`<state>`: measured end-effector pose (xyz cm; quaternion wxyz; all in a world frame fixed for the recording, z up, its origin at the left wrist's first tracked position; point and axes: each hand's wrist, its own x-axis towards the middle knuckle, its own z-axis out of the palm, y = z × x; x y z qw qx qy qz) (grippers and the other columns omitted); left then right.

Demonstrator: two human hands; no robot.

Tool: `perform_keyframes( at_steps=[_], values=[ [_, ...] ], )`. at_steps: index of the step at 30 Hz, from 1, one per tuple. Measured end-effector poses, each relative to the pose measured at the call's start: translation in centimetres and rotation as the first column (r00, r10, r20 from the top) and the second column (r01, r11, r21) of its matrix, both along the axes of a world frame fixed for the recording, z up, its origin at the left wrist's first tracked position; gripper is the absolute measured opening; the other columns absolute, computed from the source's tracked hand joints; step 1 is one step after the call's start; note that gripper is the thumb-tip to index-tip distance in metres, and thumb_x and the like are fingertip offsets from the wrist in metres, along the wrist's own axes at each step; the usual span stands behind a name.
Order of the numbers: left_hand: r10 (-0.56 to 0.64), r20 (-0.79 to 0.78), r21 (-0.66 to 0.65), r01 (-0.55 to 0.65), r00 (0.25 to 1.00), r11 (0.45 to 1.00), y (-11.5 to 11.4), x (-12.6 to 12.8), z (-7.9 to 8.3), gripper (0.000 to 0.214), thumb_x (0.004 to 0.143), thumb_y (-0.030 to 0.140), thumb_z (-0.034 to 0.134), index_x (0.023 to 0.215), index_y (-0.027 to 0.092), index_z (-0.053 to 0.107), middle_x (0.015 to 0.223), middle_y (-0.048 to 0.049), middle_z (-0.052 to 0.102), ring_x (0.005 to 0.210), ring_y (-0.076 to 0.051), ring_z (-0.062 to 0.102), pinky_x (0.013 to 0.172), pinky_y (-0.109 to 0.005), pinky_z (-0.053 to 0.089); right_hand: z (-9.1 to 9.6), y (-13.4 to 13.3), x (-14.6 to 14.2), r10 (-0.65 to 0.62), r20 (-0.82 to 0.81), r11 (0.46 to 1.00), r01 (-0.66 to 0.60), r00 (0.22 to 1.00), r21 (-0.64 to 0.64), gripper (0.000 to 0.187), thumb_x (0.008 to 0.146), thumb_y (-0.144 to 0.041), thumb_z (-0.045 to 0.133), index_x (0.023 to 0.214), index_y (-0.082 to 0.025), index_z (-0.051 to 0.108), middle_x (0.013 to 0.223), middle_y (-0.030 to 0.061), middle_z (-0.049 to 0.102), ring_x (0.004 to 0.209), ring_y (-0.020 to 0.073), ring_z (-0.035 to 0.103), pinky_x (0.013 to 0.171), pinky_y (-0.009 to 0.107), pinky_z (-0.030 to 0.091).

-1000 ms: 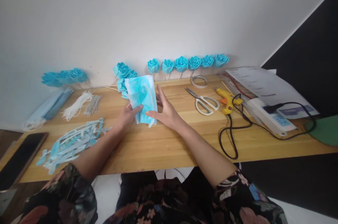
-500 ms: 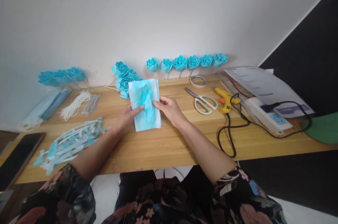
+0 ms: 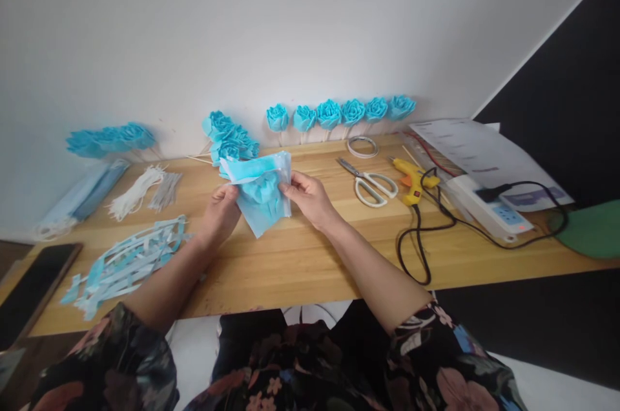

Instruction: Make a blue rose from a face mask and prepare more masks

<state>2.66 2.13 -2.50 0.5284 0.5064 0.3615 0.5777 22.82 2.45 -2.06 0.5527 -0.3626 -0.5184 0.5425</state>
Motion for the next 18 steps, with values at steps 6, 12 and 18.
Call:
perform_keyframes(
  at_steps=[6,12,18],
  values=[
    [-0.018,-0.230,0.068,0.035,0.973,0.997,1.0,-0.2,-0.2,0.044,0.074,0.059,0.079,0.094,0.020,0.075,0.092,-0.0044,0.075,0.098,-0.024,0.067,0.092,-0.034,0.052,-1.0,0.8,0.0,-0.040,0.024,0.999,0.040,0.999,-0.016,0.033,0.069,-0.049,0.081,0.087,-0.024,0.072,0.089,0.0015,0.071,0.090,0.0217,0.064,0.087,0.036,0.051],
    [0.040,-0.372,-0.021,-0.051,0.927,0.998,2.1,-0.5,-1.8,0.037,0.067,0.049,0.085,0.082,0.018,0.074,0.080,-0.0025,0.074,0.078,-0.021,0.066,0.072,-0.029,0.053,-1.4,1.2,0.0,0.009,0.046,0.998,-0.006,0.999,-0.059,0.034,0.068,-0.043,0.080,0.093,-0.023,0.070,0.093,0.0020,0.074,0.097,0.0233,0.066,0.091,0.036,0.051],
    [0.008,-0.230,-0.157,-0.045,0.973,0.987,1.9,-0.5,-1.2,0.043,0.068,0.055,0.084,0.079,0.016,0.070,0.060,0.0019,0.061,0.052,-0.012,0.054,0.053,-0.026,0.047,-1.6,1.0,0.2,-0.004,0.061,0.999,0.007,0.998,-0.045,0.038,0.071,-0.046,0.079,0.098,-0.021,0.072,0.094,0.0023,0.075,0.092,0.0217,0.065,0.083,0.034,0.052]
  ],
)
